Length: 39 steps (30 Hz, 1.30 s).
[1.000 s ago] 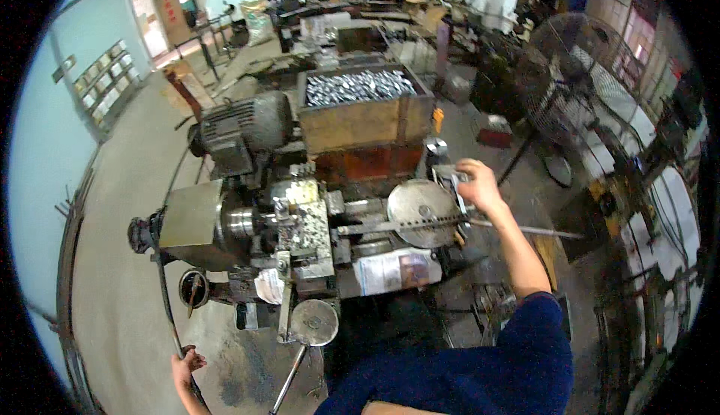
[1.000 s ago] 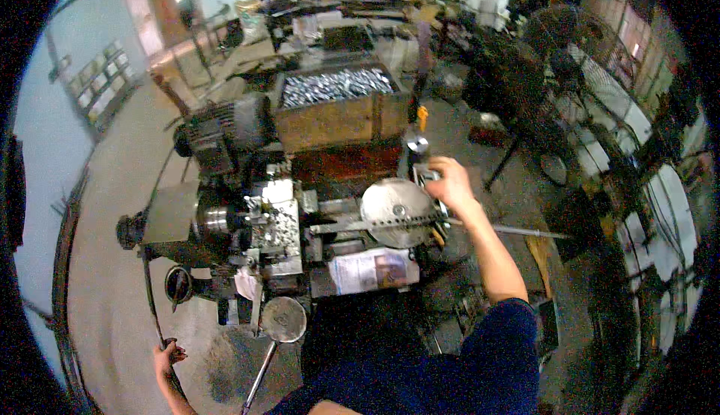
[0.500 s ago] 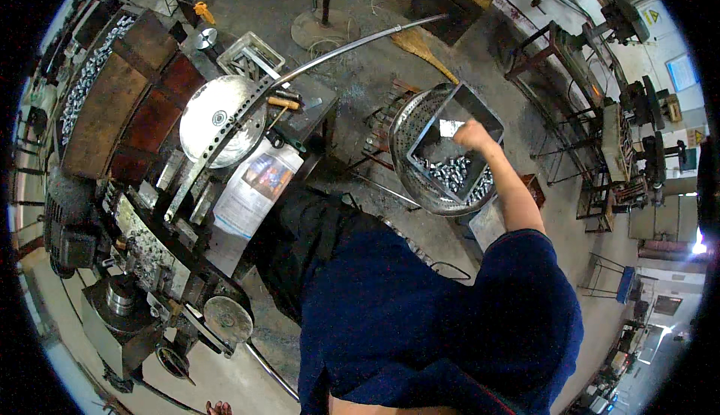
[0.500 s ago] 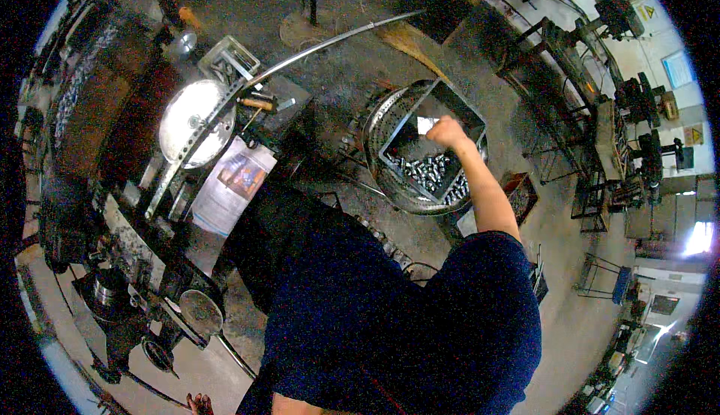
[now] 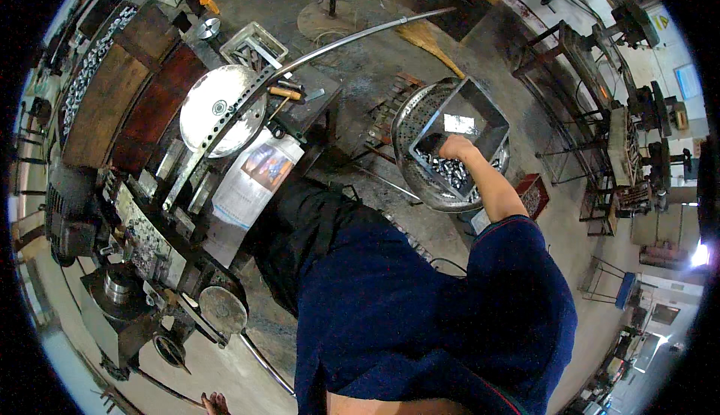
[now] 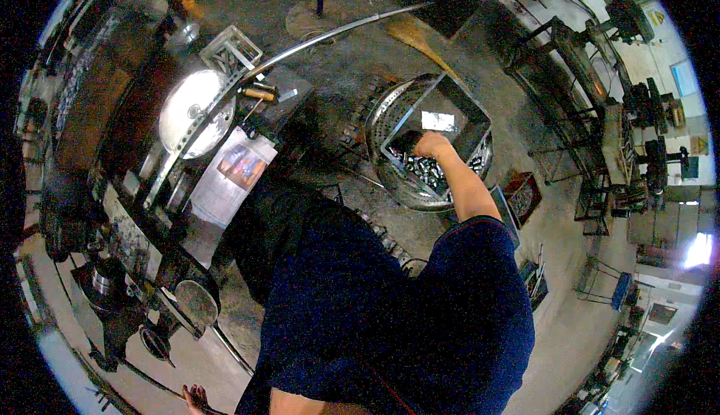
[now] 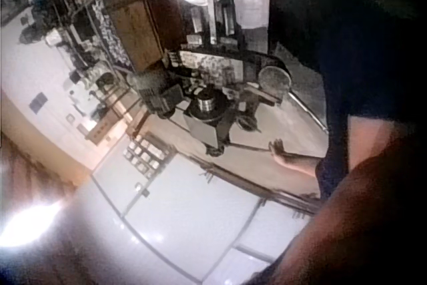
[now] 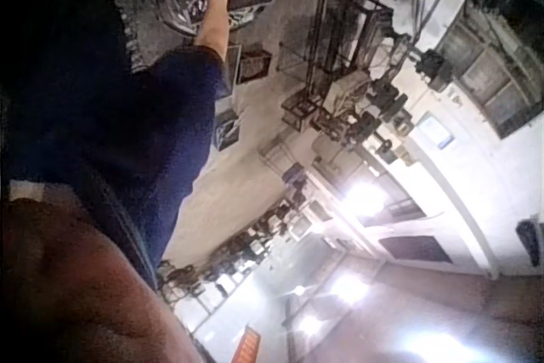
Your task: The person is operating a lathe to machine metal components, using a tray to collect and organize finished parts.
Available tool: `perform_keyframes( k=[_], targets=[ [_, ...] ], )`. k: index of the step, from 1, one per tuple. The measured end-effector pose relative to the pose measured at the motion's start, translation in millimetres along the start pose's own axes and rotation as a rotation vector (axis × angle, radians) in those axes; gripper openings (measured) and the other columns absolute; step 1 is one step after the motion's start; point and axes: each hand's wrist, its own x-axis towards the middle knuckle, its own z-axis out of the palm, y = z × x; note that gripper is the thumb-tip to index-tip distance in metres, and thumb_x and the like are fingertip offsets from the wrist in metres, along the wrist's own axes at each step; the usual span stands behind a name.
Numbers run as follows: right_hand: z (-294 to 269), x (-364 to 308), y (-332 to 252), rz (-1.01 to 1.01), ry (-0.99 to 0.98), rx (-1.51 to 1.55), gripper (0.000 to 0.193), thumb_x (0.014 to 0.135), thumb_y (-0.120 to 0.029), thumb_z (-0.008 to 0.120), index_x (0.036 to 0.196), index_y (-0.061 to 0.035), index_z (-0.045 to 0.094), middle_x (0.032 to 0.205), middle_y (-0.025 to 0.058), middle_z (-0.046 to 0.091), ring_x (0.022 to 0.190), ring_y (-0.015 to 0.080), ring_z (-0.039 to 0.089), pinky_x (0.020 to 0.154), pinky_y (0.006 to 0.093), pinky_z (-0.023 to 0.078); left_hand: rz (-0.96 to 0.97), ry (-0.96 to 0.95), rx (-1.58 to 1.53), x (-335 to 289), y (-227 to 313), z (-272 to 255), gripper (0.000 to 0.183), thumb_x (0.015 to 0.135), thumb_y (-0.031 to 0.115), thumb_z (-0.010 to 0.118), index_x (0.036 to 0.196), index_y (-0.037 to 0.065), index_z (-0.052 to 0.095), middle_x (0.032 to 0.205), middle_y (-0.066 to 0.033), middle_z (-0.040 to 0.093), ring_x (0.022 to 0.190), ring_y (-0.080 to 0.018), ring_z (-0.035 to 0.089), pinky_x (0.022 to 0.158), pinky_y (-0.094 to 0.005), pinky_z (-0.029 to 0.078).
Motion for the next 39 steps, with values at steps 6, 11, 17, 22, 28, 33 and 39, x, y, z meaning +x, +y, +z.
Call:
perform_keyframes(
  k=[6,11,17,22,28,33,39],
  targets=[
    [-19,-8,4,-0.157,-0.069,-0.079,0.026,0.064,-0.025,0.059,0.071,-0.0014,0.066,0.08,0.0154,0.065,0.074,0.0246,0.065,0.069,0.0337,0.051,0.044,0.019,0.001,-18,18,12,0.042,0.09,0.03,0.037,0.112,-0.001,0.056,0.102,-0.0191,0.058,0.089,-0.0264,0.057,0.085,-0.0404,0.041],
    [3,18,50,-0.263,0.249,0.55,0.015,0.068,-0.016,0.059,0.066,-0.0014,0.065,0.067,0.0108,0.063,0.054,0.0163,0.059,0.05,0.0275,0.048,-0.021,0.065,0.12,-14,12,1,0.037,0.088,0.025,0.044,0.113,-0.001,0.055,0.106,-0.0177,0.058,0.093,-0.0263,0.057,0.086,-0.0413,0.042],
    [-89,-46,-62,-0.923,0.31,0.973,0.029,0.062,-0.003,0.051,0.084,0.0072,0.067,0.092,0.012,0.059,0.081,0.0195,0.059,0.076,0.0288,0.047,0.016,-0.326,0.632,144,-78,-106,0.048,0.087,0.022,0.058,0.122,-0.006,0.045,0.113,-0.0162,0.057,0.096,-0.0219,0.056,0.085,-0.0316,0.045],
    [-118,-150,-241,-1.597,0.126,0.845,0.038,0.054,0.0,0.05,0.088,-0.0011,0.069,0.102,0.0121,0.055,0.094,0.0245,0.055,0.086,0.0317,0.042,0.034,-0.316,-0.27,110,59,84,0.026,0.087,0.016,0.053,0.101,-0.005,0.058,0.079,-0.0088,0.065,0.075,-0.0158,0.062,0.075,-0.0276,0.045],
    [-94,-269,-366,-2.053,-0.134,0.783,0.041,0.055,-0.013,0.054,0.092,-0.0009,0.067,0.103,0.0131,0.051,0.094,0.0245,0.054,0.087,0.0307,0.041,0.157,-0.737,-0.527,90,83,192,0.029,0.089,0.021,0.055,0.097,-0.006,0.059,0.074,-0.0084,0.064,0.065,-0.0117,0.06,0.061,-0.0249,0.048],
    [-75,-278,-383,-2.059,-0.097,0.697,0.044,0.062,-0.03,0.06,0.094,-0.0006,0.066,0.103,0.0138,0.048,0.095,0.0243,0.052,0.084,0.0326,0.042,0.081,-0.662,-0.696,80,73,185,0.023,0.087,0.018,0.058,0.088,-0.005,0.061,0.07,-0.0068,0.062,0.061,-0.0109,0.059,0.056,-0.0233,0.047],
    [-77,-304,-398,-2.088,0.001,0.467,0.037,0.057,-0.014,0.06,0.092,-0.0007,0.064,0.105,0.0156,0.051,0.087,0.0269,0.056,0.08,0.0325,0.046,0.16,-0.539,-0.432,93,65,168,0.019,0.081,0.015,0.063,0.087,-0.003,0.064,0.076,-0.0032,0.064,0.068,-0.0077,0.056,0.061,-0.0236,0.046]
  ],
)
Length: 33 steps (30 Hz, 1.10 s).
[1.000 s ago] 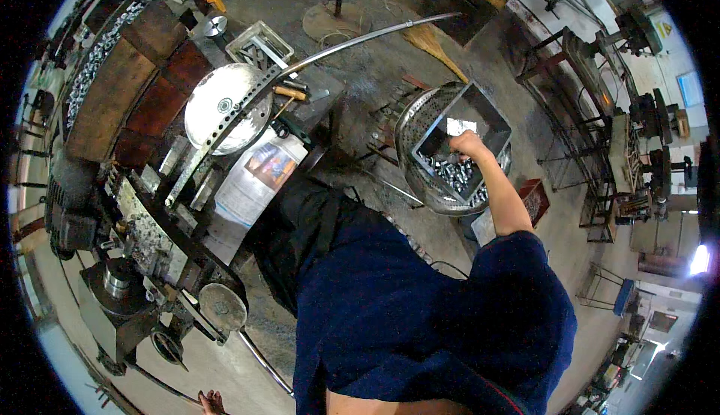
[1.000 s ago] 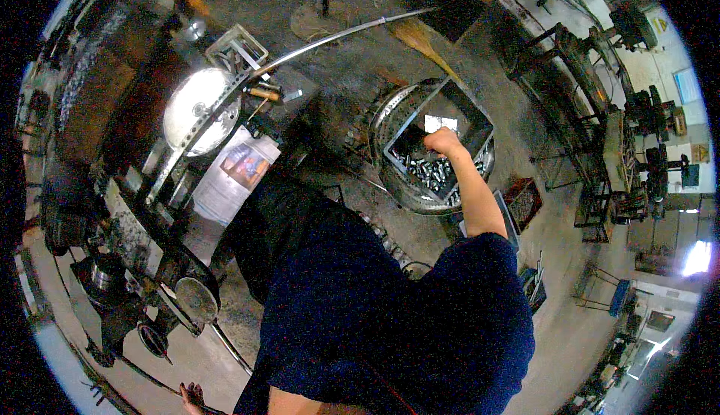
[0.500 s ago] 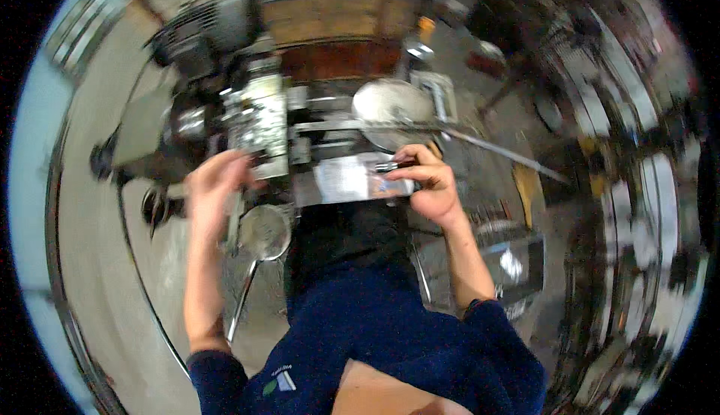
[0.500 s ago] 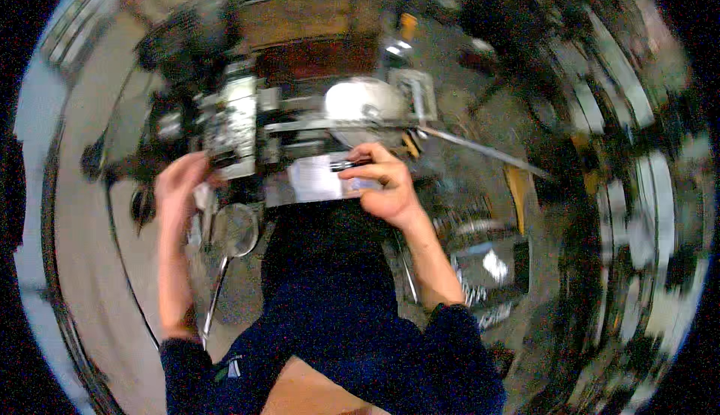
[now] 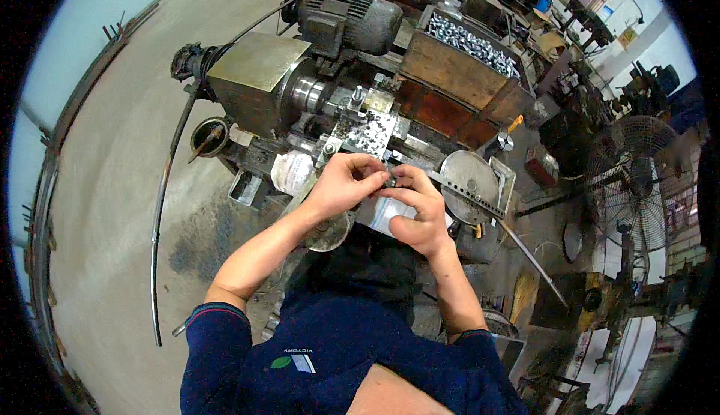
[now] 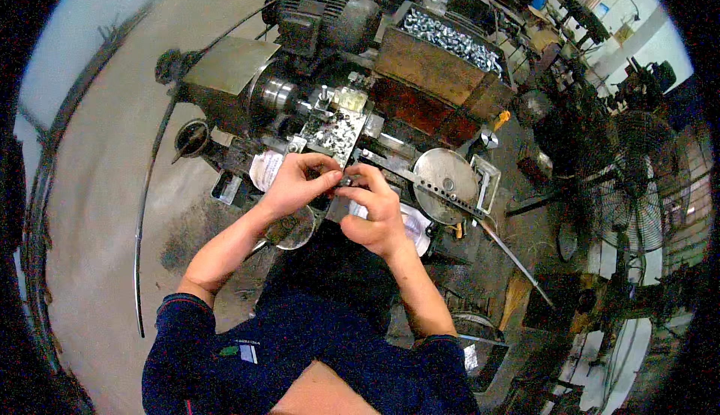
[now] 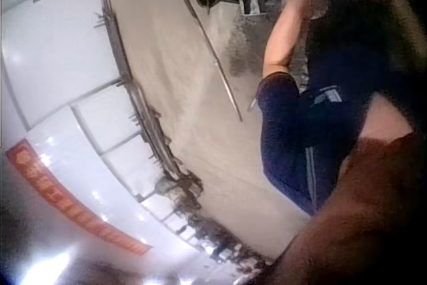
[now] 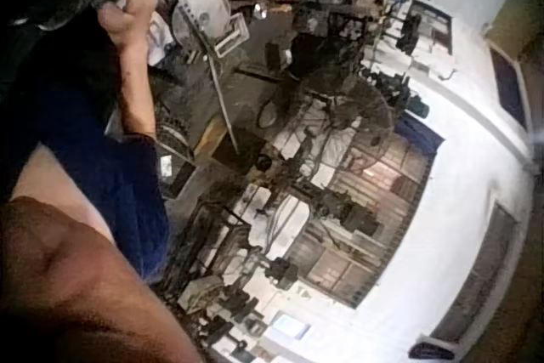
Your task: The person is operating a lathe to machine metal components, using a tray to collect and organize finished parts.
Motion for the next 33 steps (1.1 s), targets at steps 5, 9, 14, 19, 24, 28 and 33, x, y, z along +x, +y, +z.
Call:
perform_keyframes(
  k=[5,9,14,19,24,28,33],
  targets=[
    [2,37,-3,-0.109,-0.189,-0.115,0.033,0.054,-0.012,0.063,0.084,0.0005,0.062,0.101,0.0166,0.055,0.084,0.0309,0.057,0.074,0.0366,0.048,0.181,0.088,0.205,0,6,-26,0.017,0.077,0.013,0.066,0.087,-0.001,0.066,0.073,-0.0062,0.066,0.063,-0.0081,0.058,0.058,-0.024,0.046],
    [18,71,3,-0.149,-0.293,-0.2,0.03,0.054,-0.009,0.063,0.082,-0.0003,0.063,0.1,0.017,0.055,0.087,0.032,0.057,0.075,0.0365,0.048,0.296,0.282,0.44,-7,7,-60,0.014,0.077,0.01,0.066,0.086,0.0,0.066,0.068,-0.0069,0.065,0.057,-0.011,0.061,0.054,-0.0258,0.047],
    [39,136,30,-0.254,-0.285,-0.454,0.029,0.054,-0.011,0.063,0.081,-0.0001,0.065,0.102,0.0172,0.056,0.092,0.034,0.055,0.08,0.0373,0.046,0.14,0.497,0.282,-43,21,-129,0.017,0.082,0.007,0.057,0.094,-0.001,0.063,0.068,-0.0034,0.062,0.058,-0.0081,0.058,0.055,-0.0222,0.045],
    [80,184,62,-0.112,-0.483,-0.85,0.023,0.055,-0.017,0.062,0.071,-0.0006,0.065,0.092,0.0173,0.057,0.09,0.0328,0.054,0.082,0.038,0.046,0.11,0.648,0.728,-105,1,-224,0.027,0.079,0.003,0.055,0.106,0.0,0.058,0.088,-0.0088,0.065,0.081,-0.0164,0.062,0.075,-0.0281,0.047],
    [99,190,89,-0.048,-0.402,-0.745,0.023,0.054,-0.016,0.063,0.069,0.0021,0.064,0.087,0.0198,0.057,0.091,0.0345,0.053,0.081,0.0377,0.047,-0.346,0.643,1.267,-194,-27,-289,0.038,0.076,0.016,0.06,0.113,0.007,0.054,0.092,-0.0161,0.062,0.086,-0.0309,0.06,0.073,-0.0397,0.047],
    [105,193,88,0.023,-0.368,-0.587,0.023,0.054,-0.015,0.062,0.065,0.0049,0.062,0.083,0.0246,0.058,0.085,0.0382,0.057,0.079,0.0392,0.048,-0.462,0.688,0.972,-231,-55,-279,0.04,0.073,0.02,0.063,0.109,0.004,0.054,0.084,-0.0186,0.062,0.081,-0.0338,0.06,0.071,-0.0411,0.047],
    [109,208,71,0.297,-0.339,-0.455,0.029,0.055,-0.018,0.062,0.069,0.0071,0.061,0.077,0.0283,0.059,0.077,0.0393,0.061,0.073,0.0401,0.05,-0.52,0.736,1.187,-230,-86,-286,0.033,0.074,0.02,0.061,0.102,0.003,0.057,0.078,-0.0206,0.061,0.075,-0.036,0.06,0.067,-0.0426,0.048]
  ],
)
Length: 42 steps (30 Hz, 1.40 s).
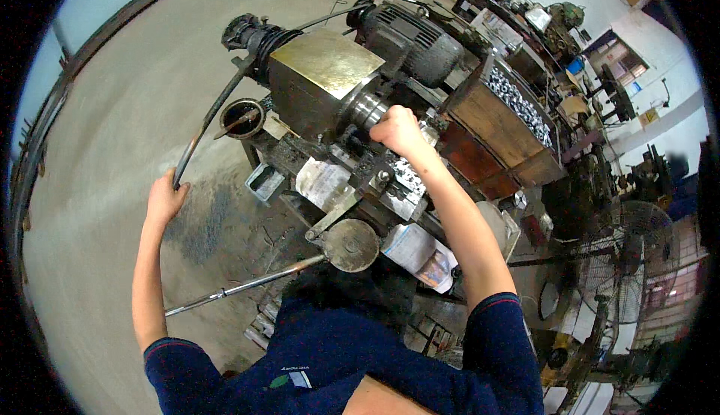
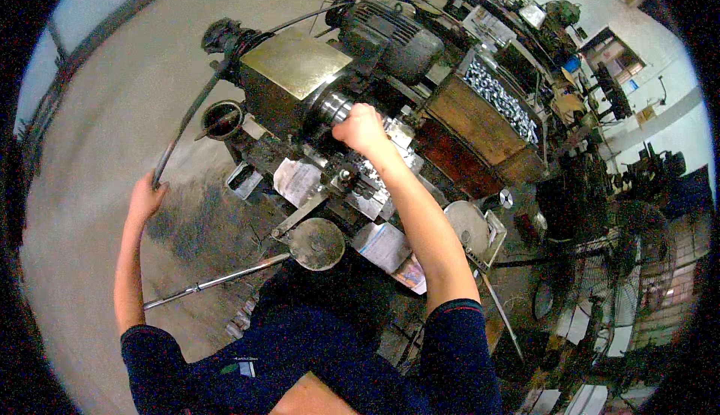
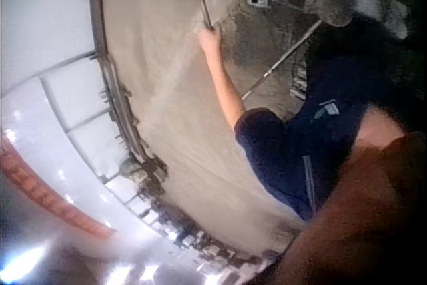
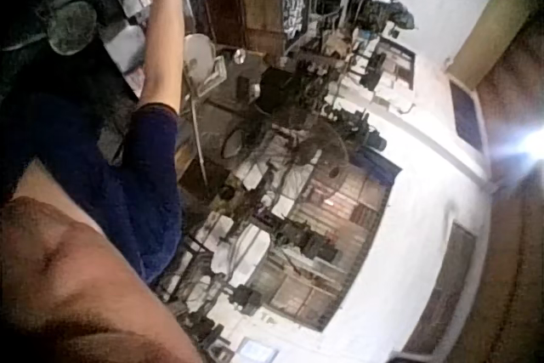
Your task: The person is operating a lathe to machine metal components, using a tray to collect and organize finished parts.
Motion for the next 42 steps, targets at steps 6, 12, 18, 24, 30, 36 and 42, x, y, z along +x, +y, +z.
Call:
perform_keyframes(
  k=[6,12,18,24,30,36,42],
  targets=[
    [-3,9,8,0.01,0.075,0.019,0.03,0.055,-0.02,0.063,0.066,0.0068,0.059,0.074,0.0267,0.059,0.072,0.0398,0.06,0.067,0.0407,0.048,-0.027,0.022,0.416,67,-73,-10,0.016,0.071,0.009,0.055,0.084,0.003,0.062,0.077,-0.02,0.062,0.075,-0.0358,0.061,0.065,-0.0434,0.048],
    [-11,4,4,-0.052,0.029,-0.051,0.022,0.056,-0.018,0.061,0.07,0.0001,0.061,0.098,0.0241,0.058,0.085,0.0374,0.059,0.076,0.0401,0.048,-0.068,0.028,0.576,116,-106,-19,0.012,0.071,0.007,0.054,0.08,0.005,0.063,0.081,-0.0166,0.063,0.078,-0.0329,0.062,0.067,-0.0407,0.05],
    [-63,-63,14,-0.368,0.338,0.049,0.021,0.056,-0.015,0.063,0.074,-0.0046,0.061,0.12,0.0198,0.05,0.1,0.0387,0.054,0.085,0.0378,0.045,0.233,0.511,-0.144,97,-44,29,0.026,0.078,0.017,0.059,0.101,0.003,0.06,0.09,-0.0124,0.064,0.086,-0.0276,0.061,0.076,-0.0363,0.048],
    [-95,-171,99,-0.096,0.347,-0.046,0.022,0.058,-0.009,0.061,0.078,-0.0024,0.061,0.117,0.0201,0.052,0.103,0.0373,0.053,0.087,0.0359,0.044,0.049,-0.301,-0.143,55,31,201,0.049,0.069,0.033,0.069,0.108,0.006,0.057,0.09,-0.0156,0.063,0.086,-0.0335,0.061,0.074,-0.0418,0.048],
    [-101,-304,195,0.321,0.287,-0.133,0.025,0.059,-0.005,0.059,0.083,0.0025,0.062,0.105,0.0172,0.059,0.086,0.0319,0.061,0.074,0.0332,0.048,0.482,-0.475,0.574,99,43,224,0.023,0.078,0.017,0.055,0.099,0.022,0.06,0.09,-0.0079,0.064,0.083,-0.0261,0.063,0.068,-0.0413,0.048],
    [-92,-434,314,0.854,0.308,-0.451,0.049,0.058,-0.015,0.066,0.105,-0.0028,0.06,0.103,0.0154,0.06,0.096,0.0324,0.057,0.082,0.0374,0.047,0.3,-0.376,0.423,81,62,194,0.031,0.077,0.02,0.056,0.108,0.022,0.058,0.093,-0.0097,0.063,0.083,-0.0294,0.062,0.071,-0.0416,0.048],
    [-49,-537,380,1.214,0.126,-0.685,0.053,0.054,-0.022,0.073,0.101,-0.0012,0.057,0.094,0.0167,0.062,0.089,0.0319,0.059,0.074,0.0424,0.049,0.241,-0.518,0.097,52,49,157,0.043,0.072,0.025,0.065,0.112,0.011,0.057,0.088,-0.0144,0.065,0.083,-0.0297,0.062,0.073,-0.0385,0.049]
  ],
)
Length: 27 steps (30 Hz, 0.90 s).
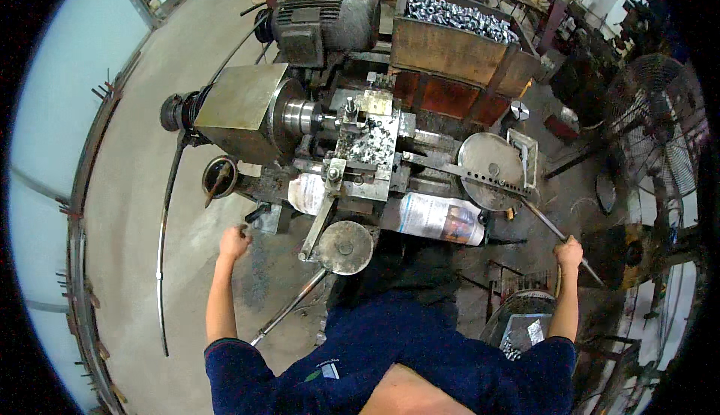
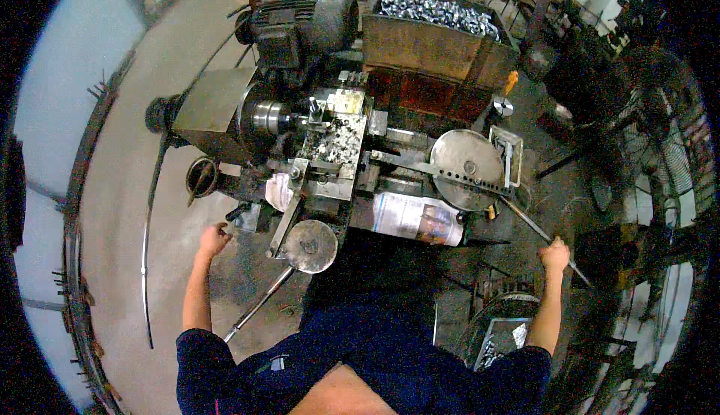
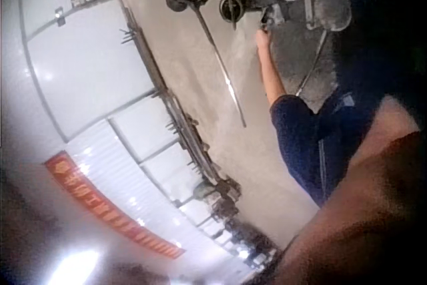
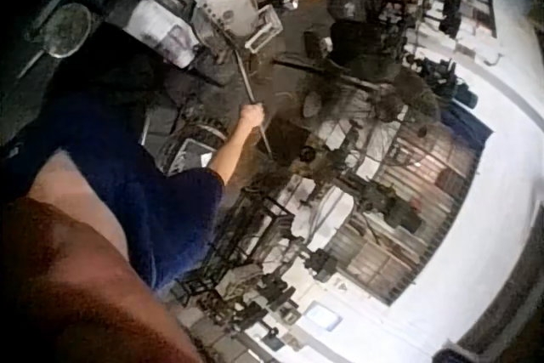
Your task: The person is operating a lathe to machine metal components, using a tray to collect and organize finished parts.
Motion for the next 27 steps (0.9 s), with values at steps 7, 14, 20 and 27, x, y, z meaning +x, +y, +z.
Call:
perform_keyframes(
  k=[7,14,20,27],
  targets=[
    [-19,-161,-27,-0.118,-0.061,0.304,0.036,0.053,-0.025,0.066,0.079,-0.0016,0.057,0.07,0.0202,0.06,0.066,0.0399,0.058,0.06,0.0456,0.047,0.237,-0.319,-0.499,-143,119,-63,0.041,0.078,0.023,0.064,0.114,0.004,0.056,0.096,-0.0111,0.064,0.08,-0.0209,0.061,0.076,-0.034,0.048],
    [-47,-221,-81,-0.022,-0.235,0.599,0.026,0.057,-0.019,0.058,0.076,-0.0012,0.056,0.067,0.0232,0.058,0.068,0.041,0.057,0.062,0.0444,0.045,0.339,-0.353,-0.198,-157,155,-18,0.027,0.076,0.026,0.063,0.091,0.004,0.058,0.073,-0.0187,0.059,0.069,-0.0345,0.058,0.063,-0.0403,0.044],
    [-37,-227,-82,-0.039,-0.216,0.536,0.029,0.056,-0.022,0.057,0.078,-0.0032,0.056,0.067,0.0216,0.059,0.066,0.0411,0.057,0.062,0.0475,0.045,0.32,-0.427,-0.328,-151,155,-16,0.024,0.076,0.023,0.062,0.087,0.003,0.059,0.074,-0.0185,0.06,0.07,-0.0345,0.058,0.064,-0.0404,0.044],
    [-18,-175,-42,-0.171,-0.209,0.248,0.03,0.067,-0.032,0.059,0.08,-0.0067,0.065,0.076,0.0195,0.062,0.077,0.0375,0.06,0.07,0.0435,0.048,0.229,-0.526,-0.22,-155,151,-27,0.029,0.074,0.025,0.066,0.092,0.004,0.06,0.078,-0.015,0.063,0.074,-0.0265,0.061,0.068,-0.0366,0.046]
  ],
)
